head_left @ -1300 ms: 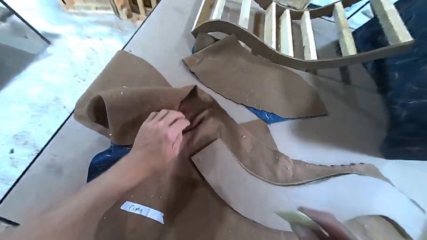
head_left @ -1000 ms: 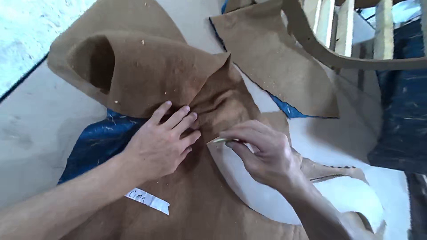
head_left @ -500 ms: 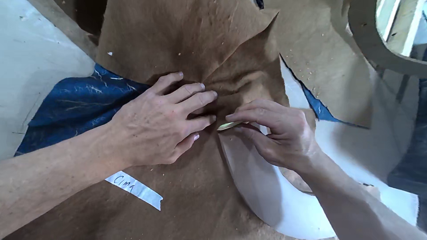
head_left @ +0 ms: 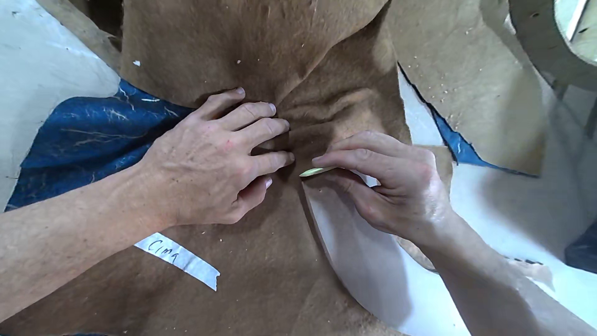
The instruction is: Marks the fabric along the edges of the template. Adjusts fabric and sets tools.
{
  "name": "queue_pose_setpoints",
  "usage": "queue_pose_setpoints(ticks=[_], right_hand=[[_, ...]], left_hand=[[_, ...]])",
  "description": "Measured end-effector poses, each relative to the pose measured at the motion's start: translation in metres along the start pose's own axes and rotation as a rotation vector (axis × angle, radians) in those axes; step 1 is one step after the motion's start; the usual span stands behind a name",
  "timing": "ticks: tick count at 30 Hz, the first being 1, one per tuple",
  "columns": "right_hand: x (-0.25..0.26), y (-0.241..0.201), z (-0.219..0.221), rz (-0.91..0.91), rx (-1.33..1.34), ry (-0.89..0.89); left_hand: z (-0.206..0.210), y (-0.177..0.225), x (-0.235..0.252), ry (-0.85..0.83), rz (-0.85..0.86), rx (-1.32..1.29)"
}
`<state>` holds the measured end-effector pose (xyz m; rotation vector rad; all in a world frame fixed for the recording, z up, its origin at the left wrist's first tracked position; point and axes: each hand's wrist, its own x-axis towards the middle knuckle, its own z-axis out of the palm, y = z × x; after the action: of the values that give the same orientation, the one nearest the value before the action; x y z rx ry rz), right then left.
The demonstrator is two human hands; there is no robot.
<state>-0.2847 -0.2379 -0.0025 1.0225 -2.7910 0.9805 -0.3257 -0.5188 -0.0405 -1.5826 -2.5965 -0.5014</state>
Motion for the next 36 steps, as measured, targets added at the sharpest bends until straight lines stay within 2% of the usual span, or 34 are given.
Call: queue_pose_setpoints(ticks=[36], right_hand=[[-0.015,0.025,-0.023,0.042,-0.046,-0.022]], left_hand=[[0.002,-0.001,-0.001,0.025,0.006,0.0]])
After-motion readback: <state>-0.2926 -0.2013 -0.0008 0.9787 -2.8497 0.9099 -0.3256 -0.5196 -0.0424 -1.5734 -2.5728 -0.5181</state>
